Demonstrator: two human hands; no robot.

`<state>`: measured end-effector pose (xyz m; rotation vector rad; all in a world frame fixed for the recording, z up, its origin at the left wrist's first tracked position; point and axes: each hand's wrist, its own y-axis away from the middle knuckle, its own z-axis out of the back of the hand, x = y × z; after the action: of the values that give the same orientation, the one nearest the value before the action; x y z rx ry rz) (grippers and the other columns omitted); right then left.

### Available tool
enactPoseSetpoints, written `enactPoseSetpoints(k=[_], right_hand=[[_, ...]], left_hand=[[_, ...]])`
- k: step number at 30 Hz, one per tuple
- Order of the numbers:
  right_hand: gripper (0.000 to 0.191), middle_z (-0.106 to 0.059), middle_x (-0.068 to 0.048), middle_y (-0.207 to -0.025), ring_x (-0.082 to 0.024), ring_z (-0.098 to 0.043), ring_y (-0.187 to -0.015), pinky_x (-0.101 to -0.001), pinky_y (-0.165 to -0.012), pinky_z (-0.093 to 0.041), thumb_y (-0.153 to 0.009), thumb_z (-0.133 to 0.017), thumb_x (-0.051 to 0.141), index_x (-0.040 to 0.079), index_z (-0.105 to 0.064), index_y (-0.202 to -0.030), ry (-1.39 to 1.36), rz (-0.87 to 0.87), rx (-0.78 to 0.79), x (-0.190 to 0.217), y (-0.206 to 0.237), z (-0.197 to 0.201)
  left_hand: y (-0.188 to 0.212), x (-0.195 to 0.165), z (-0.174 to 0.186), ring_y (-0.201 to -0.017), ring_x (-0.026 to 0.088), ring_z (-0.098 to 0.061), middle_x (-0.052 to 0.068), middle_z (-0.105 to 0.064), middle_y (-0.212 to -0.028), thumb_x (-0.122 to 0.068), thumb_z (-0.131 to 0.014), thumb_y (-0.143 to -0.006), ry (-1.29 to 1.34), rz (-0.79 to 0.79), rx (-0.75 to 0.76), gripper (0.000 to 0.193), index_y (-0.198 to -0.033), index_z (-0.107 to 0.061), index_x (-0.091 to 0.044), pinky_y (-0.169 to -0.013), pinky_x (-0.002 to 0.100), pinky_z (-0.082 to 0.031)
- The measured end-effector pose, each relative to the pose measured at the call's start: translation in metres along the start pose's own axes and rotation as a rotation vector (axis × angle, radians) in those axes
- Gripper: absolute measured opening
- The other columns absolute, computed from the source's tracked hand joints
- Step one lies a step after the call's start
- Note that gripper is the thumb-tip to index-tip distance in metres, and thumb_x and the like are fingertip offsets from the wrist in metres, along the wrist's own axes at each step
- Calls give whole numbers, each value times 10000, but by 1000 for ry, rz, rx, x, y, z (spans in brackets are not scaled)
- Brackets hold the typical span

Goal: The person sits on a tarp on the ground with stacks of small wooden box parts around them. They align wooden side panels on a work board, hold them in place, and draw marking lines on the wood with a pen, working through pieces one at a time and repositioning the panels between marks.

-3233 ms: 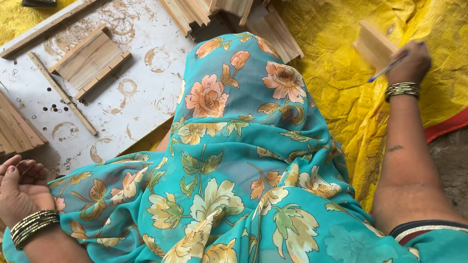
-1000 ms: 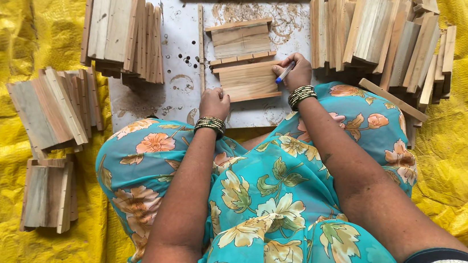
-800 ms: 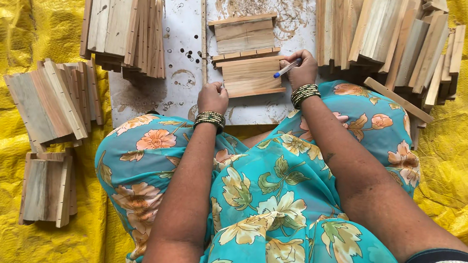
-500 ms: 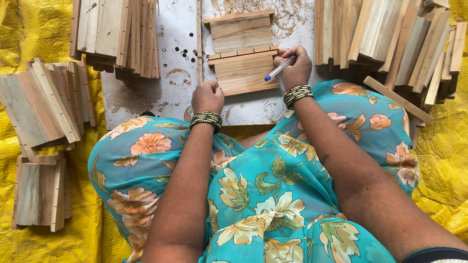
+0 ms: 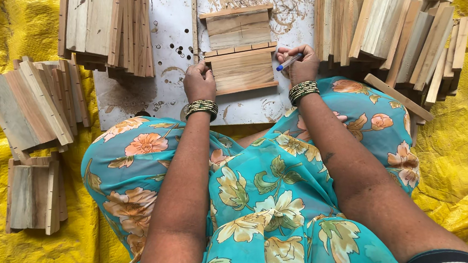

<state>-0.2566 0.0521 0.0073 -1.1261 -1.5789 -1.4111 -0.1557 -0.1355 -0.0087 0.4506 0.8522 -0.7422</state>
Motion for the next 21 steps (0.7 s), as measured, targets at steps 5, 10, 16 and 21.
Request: enactPoseSetpoints(k=[5, 10, 16, 21], right_hand=[[220, -786, -176, -1026, -136, -767, -778, -224, -532, -585, -897, -707, -93, 84, -580, -872, -3, 8, 39, -3, -1, 0], [195, -793, -168, -1027, -116, -761, -765, -216, -541, -579, -927, -706, -60, 80, -583, -870, -22, 18, 21, -7, -4, 1], [190, -791, -166, -1009, -108, -756, -750, -213, -527, -570, -923, -705, -56, 80, -587, -864, -4, 23, -6, -8, -4, 1], [190, -791, -180, -1008, -113, -754, -745, -212, -528, -561, -908, -690, -78, 75, -589, -857, -13, 50, -9, -12, -6, 3]], left_hand=[[0, 4, -6, -784, 229, -725, 110, -713, -967, -51, -716, -863, 37, 51, 26, 216, -1074, -750, -22, -757, 352, -599], [0, 7, -10, -753, 200, -723, 90, -724, -982, -50, -719, -850, 45, 73, 33, 289, -1138, -736, -35, -743, 338, -597], [1, 8, -12, -787, 176, -731, 65, -742, -983, -67, -721, -873, -4, 106, 80, 263, -1133, -757, -61, -789, 330, -600], [1, 8, -13, -800, 156, -728, 50, -740, -1002, -80, -709, -876, -24, 161, 106, 279, -1153, -744, -73, -787, 321, -605]])
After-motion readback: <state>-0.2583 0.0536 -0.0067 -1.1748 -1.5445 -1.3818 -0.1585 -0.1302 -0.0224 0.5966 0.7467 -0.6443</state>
